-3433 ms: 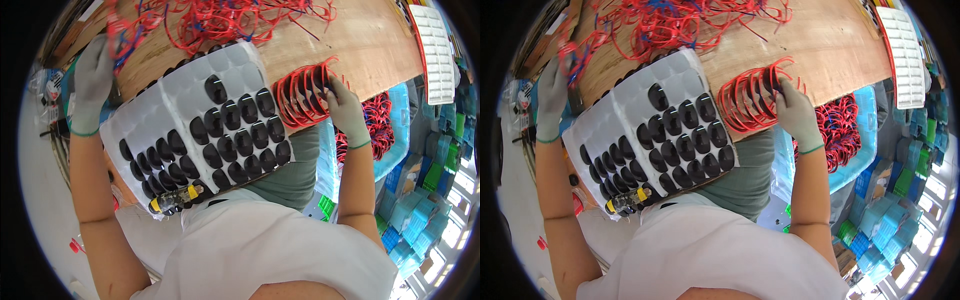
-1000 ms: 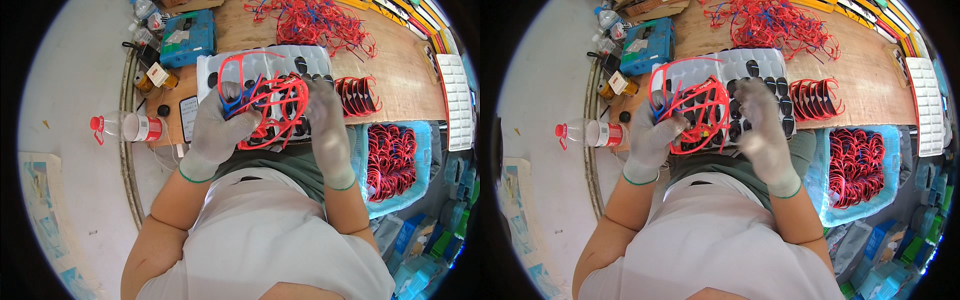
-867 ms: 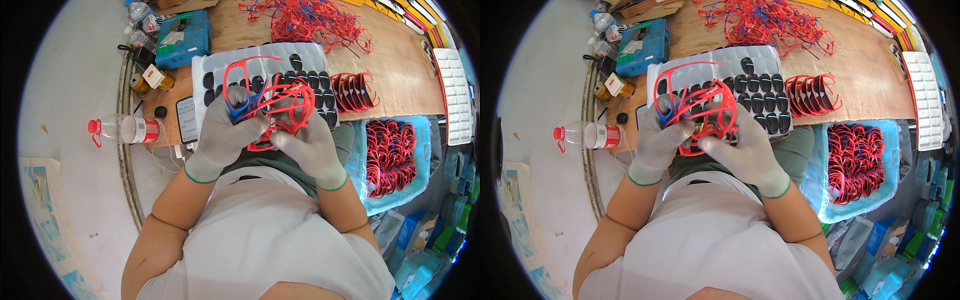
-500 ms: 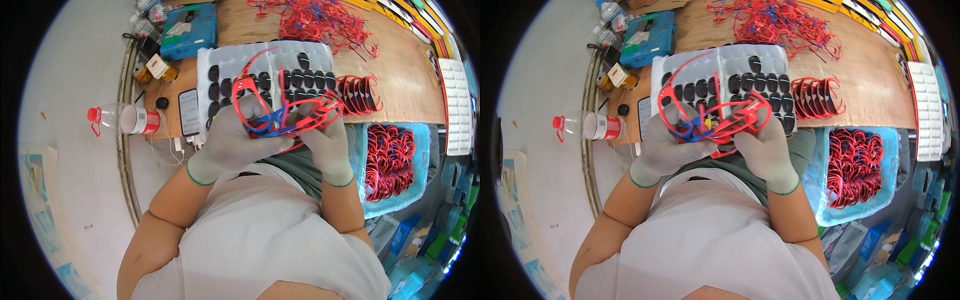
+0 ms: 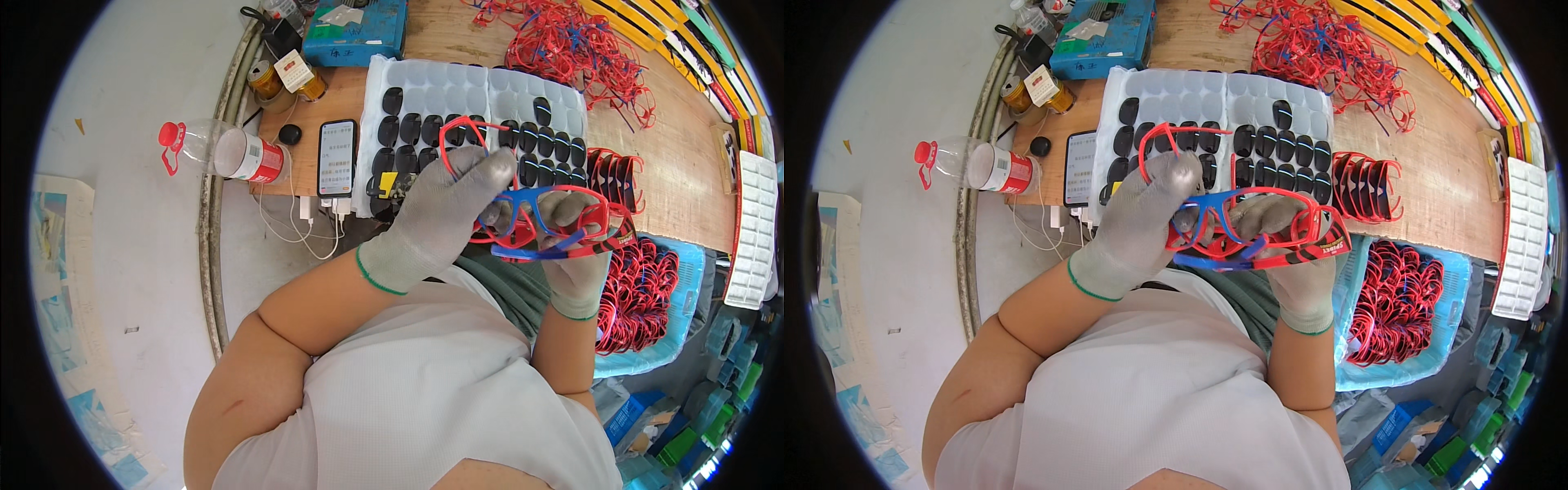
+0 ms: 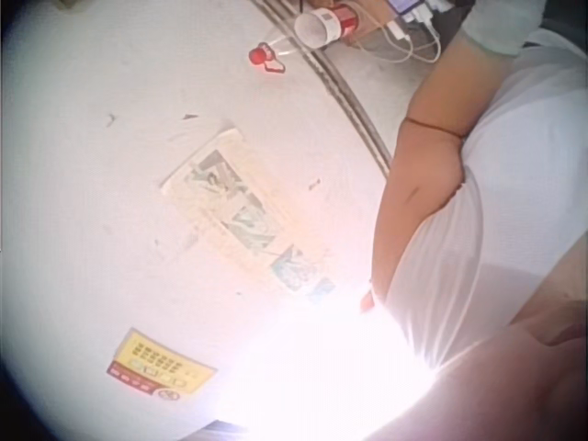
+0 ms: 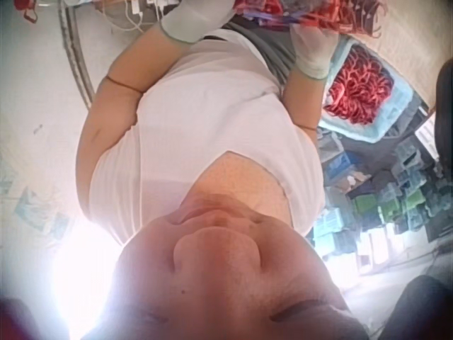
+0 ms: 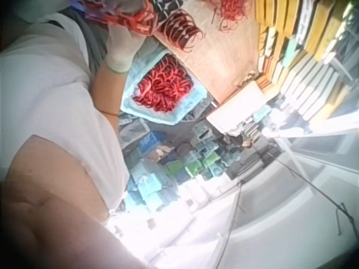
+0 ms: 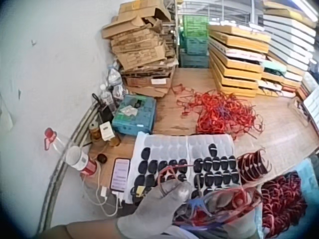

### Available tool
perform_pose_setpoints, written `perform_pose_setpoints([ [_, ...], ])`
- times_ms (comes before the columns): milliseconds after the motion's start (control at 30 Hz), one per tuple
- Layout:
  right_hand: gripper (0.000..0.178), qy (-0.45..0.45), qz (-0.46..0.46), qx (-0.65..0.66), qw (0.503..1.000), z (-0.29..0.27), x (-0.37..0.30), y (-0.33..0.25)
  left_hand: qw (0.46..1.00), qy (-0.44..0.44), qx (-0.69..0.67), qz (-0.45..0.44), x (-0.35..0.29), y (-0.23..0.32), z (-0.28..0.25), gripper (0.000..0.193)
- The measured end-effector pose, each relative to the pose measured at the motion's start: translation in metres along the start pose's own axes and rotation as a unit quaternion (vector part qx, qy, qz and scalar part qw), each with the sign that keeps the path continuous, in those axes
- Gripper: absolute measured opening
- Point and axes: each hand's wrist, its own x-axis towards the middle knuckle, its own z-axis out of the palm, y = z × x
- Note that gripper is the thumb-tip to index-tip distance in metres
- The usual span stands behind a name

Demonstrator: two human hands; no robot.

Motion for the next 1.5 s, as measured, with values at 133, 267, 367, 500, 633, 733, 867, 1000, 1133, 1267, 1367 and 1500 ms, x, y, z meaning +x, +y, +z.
perform_pose_setpoints([
  [133,0.018,-0.023,-0.05,-0.065,0.996,-0.007,0.004,0.002,0.993,0.03,-0.089,-0.078,0.003,0.007,0.002,0.02],
  [267,0.024,0.013,-0.171,-0.407,0.897,0.002,0.004,-0.013,0.993,-0.012,-0.105,-0.051,0.002,0.003,-0.004,0.031],
  [367,0.028,-0.031,-0.277,-0.592,0.756,-0.003,0.014,-0.021,0.988,0.019,-0.143,-0.06,-0.001,0.007,0.001,0.03],
  [500,0.022,-0.024,-0.205,-0.561,0.802,-0.007,0.012,-0.025,0.996,0.016,-0.09,-0.019,0.005,0.001,-0.006,0.022],
  [633,0.014,0.032,-0.161,-0.523,0.836,-0.001,0.019,-0.022,0.996,0.027,-0.07,0.039,0.015,-0.002,-0.014,0.02],
  [733,0.037,0.066,-0.161,-0.442,0.88,0.008,0.024,-0.01,0.995,0.037,-0.034,0.09,0.026,0.0,-0.01,0.02],
  [867,0.057,0.037,-0.055,-0.098,0.993,-0.005,0.018,-0.01,0.983,0.041,0.067,0.165,0.037,0.014,-0.017,0.022],
  [1000,0.07,0.067,0.032,0.169,0.983,0.012,0.027,-0.017,0.958,0.066,0.125,0.251,0.045,0.023,-0.01,0.023],
  [1133,0.087,0.031,0.13,-0.094,0.987,0.019,0.043,-0.033,0.915,-0.014,0.236,0.327,0.05,0.016,-0.009,0.025],
  [1267,0.088,-0.028,0.138,-0.008,0.99,-0.006,0.044,-0.036,0.947,-0.067,0.17,0.264,0.052,0.029,-0.009,0.024],
  [1367,0.082,0.03,0.089,-0.178,0.979,-0.006,0.044,-0.023,0.971,-0.009,0.153,0.183,0.05,0.026,0.002,0.025],
  [1500,0.072,0.095,0.053,-0.381,0.918,-0.003,0.045,-0.019,0.976,-0.014,0.192,0.099,0.055,0.024,-0.005,0.039],
])
